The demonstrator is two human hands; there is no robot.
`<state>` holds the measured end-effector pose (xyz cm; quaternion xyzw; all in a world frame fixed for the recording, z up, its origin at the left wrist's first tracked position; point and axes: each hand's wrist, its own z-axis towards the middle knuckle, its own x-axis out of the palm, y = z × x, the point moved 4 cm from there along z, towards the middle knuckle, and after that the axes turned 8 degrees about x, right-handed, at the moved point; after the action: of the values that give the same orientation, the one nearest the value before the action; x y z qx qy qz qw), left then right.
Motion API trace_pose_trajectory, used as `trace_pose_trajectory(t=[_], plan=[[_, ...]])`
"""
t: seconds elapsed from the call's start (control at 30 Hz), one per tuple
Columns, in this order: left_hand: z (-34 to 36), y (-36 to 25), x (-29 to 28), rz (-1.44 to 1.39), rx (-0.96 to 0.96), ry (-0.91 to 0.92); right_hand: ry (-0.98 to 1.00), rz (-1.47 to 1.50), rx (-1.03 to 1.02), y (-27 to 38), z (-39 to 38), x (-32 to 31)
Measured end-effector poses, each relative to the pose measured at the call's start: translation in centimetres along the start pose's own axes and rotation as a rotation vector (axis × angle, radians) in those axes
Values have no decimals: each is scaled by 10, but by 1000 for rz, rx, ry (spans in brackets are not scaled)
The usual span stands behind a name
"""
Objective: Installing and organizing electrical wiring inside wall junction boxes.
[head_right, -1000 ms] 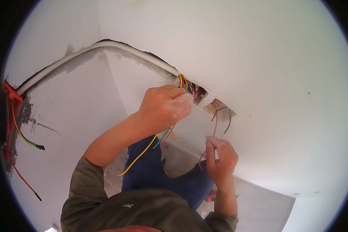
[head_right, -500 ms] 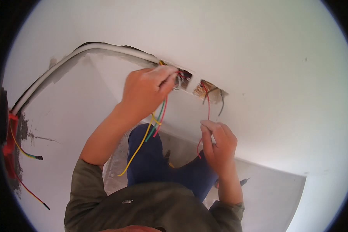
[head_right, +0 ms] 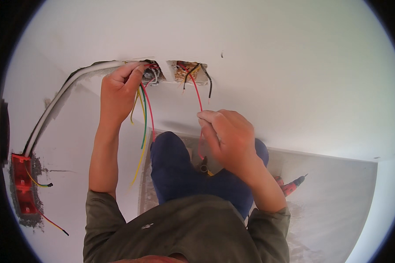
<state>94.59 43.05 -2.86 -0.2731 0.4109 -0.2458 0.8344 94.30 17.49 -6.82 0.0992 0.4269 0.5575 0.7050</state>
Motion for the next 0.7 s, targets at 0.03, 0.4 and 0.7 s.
trace_pose_trajectory(t=[0.03,0.4,0.7], plan=[[-1,-3,2,9,3,6,7,12,-13,0,-1,0],[-8,-20,0,173,94,-11,14,82,-21,-3,-7,-6],[-9,-18,0,389,435,-170,57,105,83,-17,-21,-2]])
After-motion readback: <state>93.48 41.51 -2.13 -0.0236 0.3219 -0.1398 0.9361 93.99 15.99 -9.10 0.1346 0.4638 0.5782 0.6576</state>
